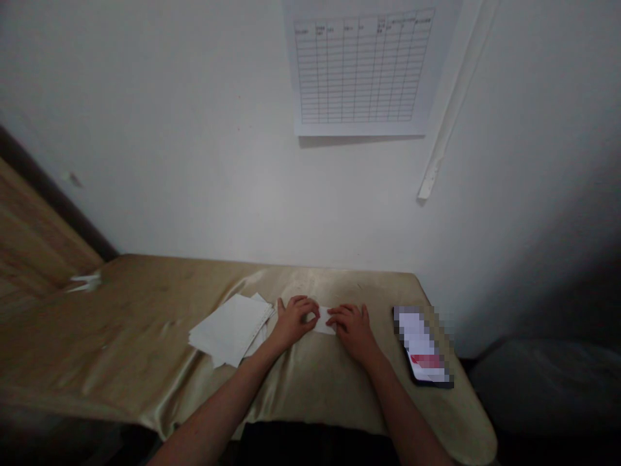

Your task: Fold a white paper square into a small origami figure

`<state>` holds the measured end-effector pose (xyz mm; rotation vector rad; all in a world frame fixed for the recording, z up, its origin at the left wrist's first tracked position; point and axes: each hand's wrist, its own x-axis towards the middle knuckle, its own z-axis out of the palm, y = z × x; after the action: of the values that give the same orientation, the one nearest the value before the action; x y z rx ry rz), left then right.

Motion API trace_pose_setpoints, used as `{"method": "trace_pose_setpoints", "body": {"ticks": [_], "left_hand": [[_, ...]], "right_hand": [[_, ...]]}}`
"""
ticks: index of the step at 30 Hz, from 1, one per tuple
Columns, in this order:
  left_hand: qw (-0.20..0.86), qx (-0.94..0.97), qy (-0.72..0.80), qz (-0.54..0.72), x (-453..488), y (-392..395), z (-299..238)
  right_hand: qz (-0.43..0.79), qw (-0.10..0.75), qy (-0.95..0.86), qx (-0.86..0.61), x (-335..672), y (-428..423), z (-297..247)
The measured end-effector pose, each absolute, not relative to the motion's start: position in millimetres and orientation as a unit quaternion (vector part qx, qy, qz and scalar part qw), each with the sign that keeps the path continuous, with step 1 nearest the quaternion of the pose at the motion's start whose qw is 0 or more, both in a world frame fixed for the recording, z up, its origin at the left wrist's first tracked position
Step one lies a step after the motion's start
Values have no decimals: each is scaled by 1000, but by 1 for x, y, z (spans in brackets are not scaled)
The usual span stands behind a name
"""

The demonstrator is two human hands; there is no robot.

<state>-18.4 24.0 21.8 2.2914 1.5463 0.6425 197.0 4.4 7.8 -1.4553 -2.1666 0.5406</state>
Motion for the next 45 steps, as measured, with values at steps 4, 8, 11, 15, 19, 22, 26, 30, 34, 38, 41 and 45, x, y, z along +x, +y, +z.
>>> {"method": "trace_pose_setpoints", "body": {"ticks": [4, 8, 11, 15, 19, 22, 26, 30, 34, 38, 41, 45], "left_hand": [[144, 796, 545, 222, -15, 21, 24], [133, 794, 551, 220, -10, 18, 28], [113, 799, 553, 206, -4, 14, 30], [87, 802, 557, 197, 2, 9, 31], [69, 804, 556, 199, 6, 5, 30], [51, 803, 560, 196, 11, 2, 28], [36, 801, 565, 195, 16, -2, 27], [37, 800, 566, 193, 16, -3, 27], [36, 801, 566, 193, 16, -3, 26], [35, 800, 565, 197, 17, -3, 25], [35, 804, 561, 194, 20, -3, 23], [39, 803, 561, 197, 21, -2, 21]], "right_hand": [[192, 243, -786, -535, 197, 6, 7], [187, 262, -775, -544, 197, 8, 3], [187, 262, -776, -543, 198, 9, 2], [190, 261, -775, -544, 199, 10, 1], [191, 262, -773, -546, 199, 11, -1], [195, 262, -773, -543, 200, 12, -2], [192, 265, -775, -541, 200, 12, -1], [182, 258, -778, -543, 199, 12, -1], [179, 263, -776, -544, 199, 12, -2], [191, 268, -775, -540, 200, 12, -2], [198, 268, -774, -539, 201, 13, -3], [192, 273, -776, -535, 201, 15, -7]]}}
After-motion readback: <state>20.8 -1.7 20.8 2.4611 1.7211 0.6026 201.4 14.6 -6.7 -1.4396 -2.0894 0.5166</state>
